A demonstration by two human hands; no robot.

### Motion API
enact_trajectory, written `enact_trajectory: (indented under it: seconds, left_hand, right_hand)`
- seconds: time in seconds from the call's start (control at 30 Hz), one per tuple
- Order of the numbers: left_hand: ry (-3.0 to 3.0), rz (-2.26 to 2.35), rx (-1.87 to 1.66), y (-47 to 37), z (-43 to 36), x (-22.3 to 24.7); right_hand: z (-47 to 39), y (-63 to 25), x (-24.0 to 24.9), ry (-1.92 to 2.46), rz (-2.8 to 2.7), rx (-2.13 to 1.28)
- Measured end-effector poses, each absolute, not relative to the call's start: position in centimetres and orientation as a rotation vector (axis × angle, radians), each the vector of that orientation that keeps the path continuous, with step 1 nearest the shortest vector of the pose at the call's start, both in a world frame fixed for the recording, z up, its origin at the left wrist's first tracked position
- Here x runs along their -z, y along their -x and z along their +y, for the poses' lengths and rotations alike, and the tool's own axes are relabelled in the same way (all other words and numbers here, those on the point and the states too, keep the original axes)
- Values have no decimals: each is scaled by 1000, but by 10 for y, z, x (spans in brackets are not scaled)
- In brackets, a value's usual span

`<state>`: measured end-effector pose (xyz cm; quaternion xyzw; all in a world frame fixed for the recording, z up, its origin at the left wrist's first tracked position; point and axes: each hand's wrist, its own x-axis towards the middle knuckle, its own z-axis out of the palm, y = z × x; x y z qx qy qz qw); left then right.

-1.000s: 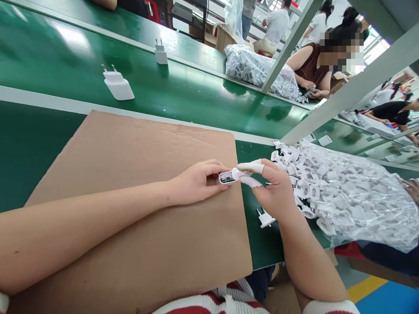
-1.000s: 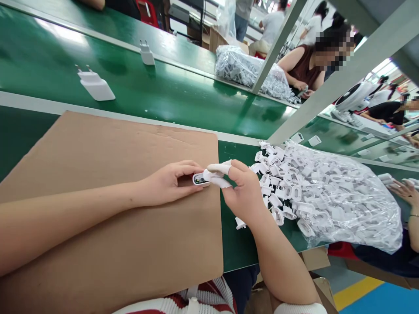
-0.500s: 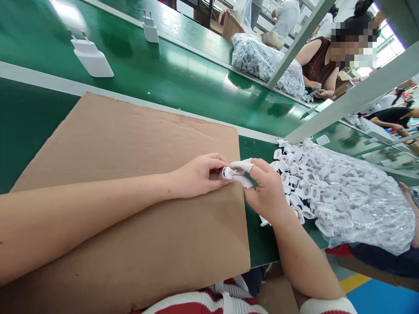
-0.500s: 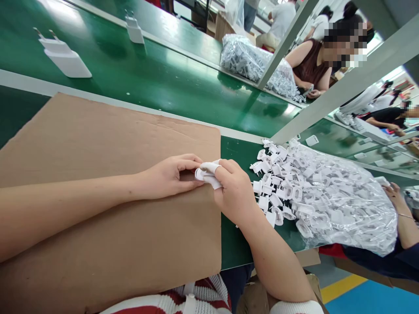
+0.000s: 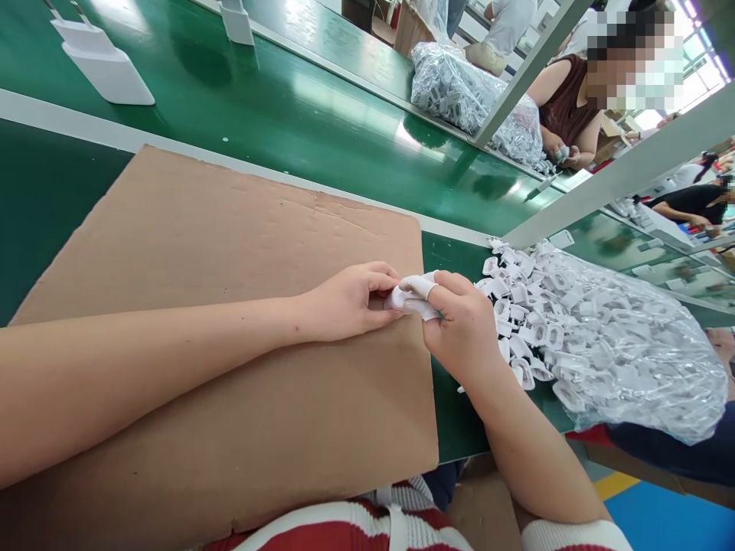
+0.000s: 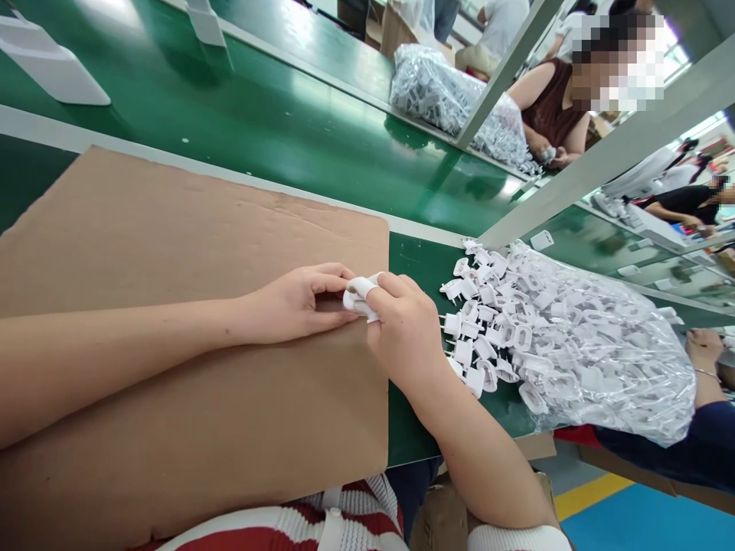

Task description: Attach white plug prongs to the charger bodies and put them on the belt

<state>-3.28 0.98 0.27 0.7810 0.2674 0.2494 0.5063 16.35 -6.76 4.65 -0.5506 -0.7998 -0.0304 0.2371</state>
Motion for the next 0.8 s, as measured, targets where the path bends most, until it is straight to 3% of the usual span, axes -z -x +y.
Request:
enact_trajectory:
  seconds: [0.8]
  left_hand:
    - [-2125,652,-787,32,6,15]
  right_hand:
    - [-90,-140,-38,1915,-1759,-319]
